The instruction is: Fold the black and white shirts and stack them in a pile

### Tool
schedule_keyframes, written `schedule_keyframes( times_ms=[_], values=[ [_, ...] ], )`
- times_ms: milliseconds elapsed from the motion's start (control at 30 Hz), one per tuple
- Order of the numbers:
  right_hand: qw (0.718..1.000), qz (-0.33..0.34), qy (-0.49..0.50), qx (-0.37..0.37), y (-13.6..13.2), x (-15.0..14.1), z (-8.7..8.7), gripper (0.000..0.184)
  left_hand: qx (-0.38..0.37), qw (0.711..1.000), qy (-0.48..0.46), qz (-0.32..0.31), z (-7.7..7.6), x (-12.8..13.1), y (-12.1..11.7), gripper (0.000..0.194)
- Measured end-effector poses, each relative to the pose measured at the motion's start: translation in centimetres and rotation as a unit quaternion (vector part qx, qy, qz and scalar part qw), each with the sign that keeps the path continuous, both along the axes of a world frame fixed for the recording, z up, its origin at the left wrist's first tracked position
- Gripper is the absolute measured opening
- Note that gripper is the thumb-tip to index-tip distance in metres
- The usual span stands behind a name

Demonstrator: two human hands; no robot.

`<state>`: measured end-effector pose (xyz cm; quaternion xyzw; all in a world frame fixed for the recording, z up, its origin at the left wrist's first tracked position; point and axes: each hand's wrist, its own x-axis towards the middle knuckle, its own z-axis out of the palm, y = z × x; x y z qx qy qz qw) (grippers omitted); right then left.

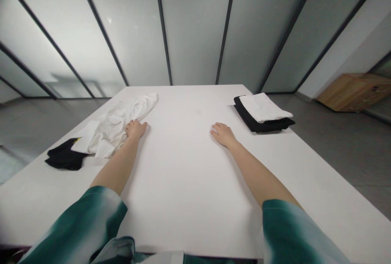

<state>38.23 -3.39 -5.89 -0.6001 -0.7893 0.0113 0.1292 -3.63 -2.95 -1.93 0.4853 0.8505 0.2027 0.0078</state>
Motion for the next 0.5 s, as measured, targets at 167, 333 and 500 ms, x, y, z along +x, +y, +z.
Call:
schedule_keyframes(
  times_ms=[167, 333, 500],
  values=[
    [1.0, -0.004, -0.005, -0.001, 0.0, 0.1, 0.1, 0.043, 0.149, 0.989, -0.013, -0.021, 0.1, 0.0, 0.4, 0.052],
    [1.0, 0.003, -0.002, 0.0, -0.1, 0.1, 0.3, 0.043, 0.169, 0.972, 0.005, -0.163, 0.2, 1.9, 0.5, 0.036],
    [1.0, 0.002, -0.001, -0.005, -0.3, -0.1, 0.6, 0.044, -0.006, 0.971, 0.006, -0.24, 0.8, 4.2, -0.1, 0.032]
  ],
)
